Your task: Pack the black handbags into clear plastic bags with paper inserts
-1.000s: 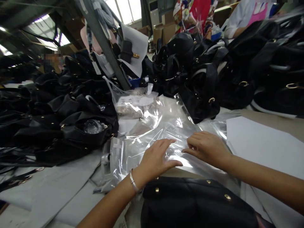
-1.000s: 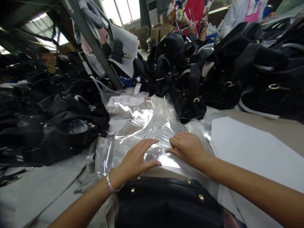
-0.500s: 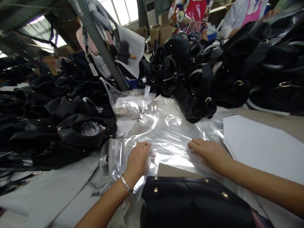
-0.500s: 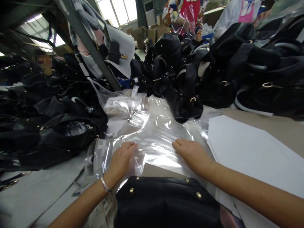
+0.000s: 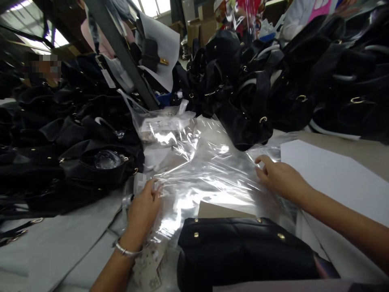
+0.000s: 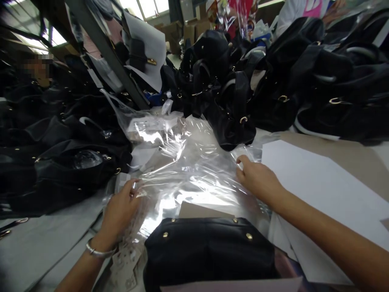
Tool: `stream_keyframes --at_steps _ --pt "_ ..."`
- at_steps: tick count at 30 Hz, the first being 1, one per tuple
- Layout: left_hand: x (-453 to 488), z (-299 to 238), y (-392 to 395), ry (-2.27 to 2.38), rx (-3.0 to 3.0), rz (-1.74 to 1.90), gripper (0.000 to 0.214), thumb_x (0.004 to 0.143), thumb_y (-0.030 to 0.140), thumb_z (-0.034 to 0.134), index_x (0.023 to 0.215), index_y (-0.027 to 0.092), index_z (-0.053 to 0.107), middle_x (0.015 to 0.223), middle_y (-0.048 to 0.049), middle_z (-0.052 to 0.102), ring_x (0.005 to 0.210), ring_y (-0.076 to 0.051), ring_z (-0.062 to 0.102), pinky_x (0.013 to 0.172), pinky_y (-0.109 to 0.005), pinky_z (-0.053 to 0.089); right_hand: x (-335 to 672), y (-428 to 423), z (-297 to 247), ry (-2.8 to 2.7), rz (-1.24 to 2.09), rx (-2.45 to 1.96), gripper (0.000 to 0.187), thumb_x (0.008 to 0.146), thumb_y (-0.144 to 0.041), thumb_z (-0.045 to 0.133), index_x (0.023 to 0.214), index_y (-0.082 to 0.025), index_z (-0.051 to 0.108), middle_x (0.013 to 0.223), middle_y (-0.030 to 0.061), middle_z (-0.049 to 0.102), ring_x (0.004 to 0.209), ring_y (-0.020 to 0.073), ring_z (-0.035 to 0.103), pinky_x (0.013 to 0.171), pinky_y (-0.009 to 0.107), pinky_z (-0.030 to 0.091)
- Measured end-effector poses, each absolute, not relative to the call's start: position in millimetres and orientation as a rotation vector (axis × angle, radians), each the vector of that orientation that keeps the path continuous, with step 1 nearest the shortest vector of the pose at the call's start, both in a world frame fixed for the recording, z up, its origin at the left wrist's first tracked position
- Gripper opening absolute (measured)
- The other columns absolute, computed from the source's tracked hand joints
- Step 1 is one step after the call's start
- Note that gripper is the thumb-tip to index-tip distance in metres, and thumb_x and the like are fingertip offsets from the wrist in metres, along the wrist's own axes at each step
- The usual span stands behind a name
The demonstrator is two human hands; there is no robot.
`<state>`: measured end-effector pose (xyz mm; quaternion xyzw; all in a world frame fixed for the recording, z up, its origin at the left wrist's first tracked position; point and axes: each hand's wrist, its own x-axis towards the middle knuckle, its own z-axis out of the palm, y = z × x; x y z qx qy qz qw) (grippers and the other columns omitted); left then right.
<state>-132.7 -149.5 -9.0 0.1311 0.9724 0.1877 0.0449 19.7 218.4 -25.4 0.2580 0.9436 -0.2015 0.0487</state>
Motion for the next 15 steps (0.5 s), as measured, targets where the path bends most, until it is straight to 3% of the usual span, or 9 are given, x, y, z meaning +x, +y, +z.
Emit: stream_keyframes --at_steps 3,4,6,8,10,15 --pt "-120 -12 -139 2.333 -0.106 1.272 0.036 0.101 0.049 0.040 0.113 0.018 0.055 0.066 -0.0016 0.064 0.046 -0.015 0.056 0.044 -0.024 0.040 25 207 -24 2.364 -1.367 0.913 0.031 0.099 -0.047 0.038 0.103 -0.020 0.053 0.070 0.0037 0.068 0.057 0.0201 0.065 0.057 0.032 0.050" --pt "-113 -15 -134 2.111 -0.225 1.454 0.035 0.101 0.048 0.041 0.112 0.017 0.054 0.071 -0.0039 0.068 0.049 -0.015 0.060 0.046 -0.023 0.044 30 203 -25 2.230 -1.524 0.936 0.035 0.099 -0.050 0.036 0.098 -0.020 0.054 0.072 0.0046 0.069 0.059 0.0201 0.067 0.058 0.032 0.053" --pt "-98 -23 -123 1.836 -0.293 1.672 0.037 0.099 0.049 0.048 0.117 0.017 0.050 0.088 -0.0105 0.073 0.070 -0.020 0.072 0.064 -0.030 0.057 41 195 -29 2.163 -1.632 0.907 0.042 0.100 -0.053 0.034 0.087 -0.020 0.056 0.078 0.0062 0.071 0.068 0.0201 0.070 0.066 0.032 0.056" --pt "-86 -31 -113 1.792 -0.134 1.716 0.046 0.096 0.053 0.055 0.124 0.018 0.047 0.105 -0.0138 0.074 0.094 -0.026 0.074 0.088 -0.041 0.057 56 190 -33 2.250 -1.553 0.774 0.048 0.100 -0.054 0.032 0.080 -0.020 0.059 0.081 0.0060 0.072 0.074 0.0195 0.070 0.073 0.032 0.055" --pt "-80 -37 -106 1.896 0.140 1.606 0.052 0.095 0.058 0.054 0.129 0.020 0.046 0.115 -0.0130 0.072 0.107 -0.027 0.070 0.100 -0.044 0.051 69 188 -36 2.357 -1.396 0.631 0.051 0.101 -0.054 0.030 0.079 -0.021 0.062 0.082 0.0042 0.073 0.076 0.0192 0.069 0.076 0.032 0.053" --pt "-84 -45 -98 2.157 0.538 1.227 0.048 0.100 0.057 0.042 0.133 0.023 0.048 0.122 -0.0092 0.069 0.113 -0.026 0.065 0.102 -0.041 0.046 82 186 -36 2.563 -0.946 0.506 0.044 0.100 -0.048 0.033 0.083 -0.023 0.064 0.081 0.0042 0.071 0.077 0.0224 0.064 0.072 0.034 0.044"
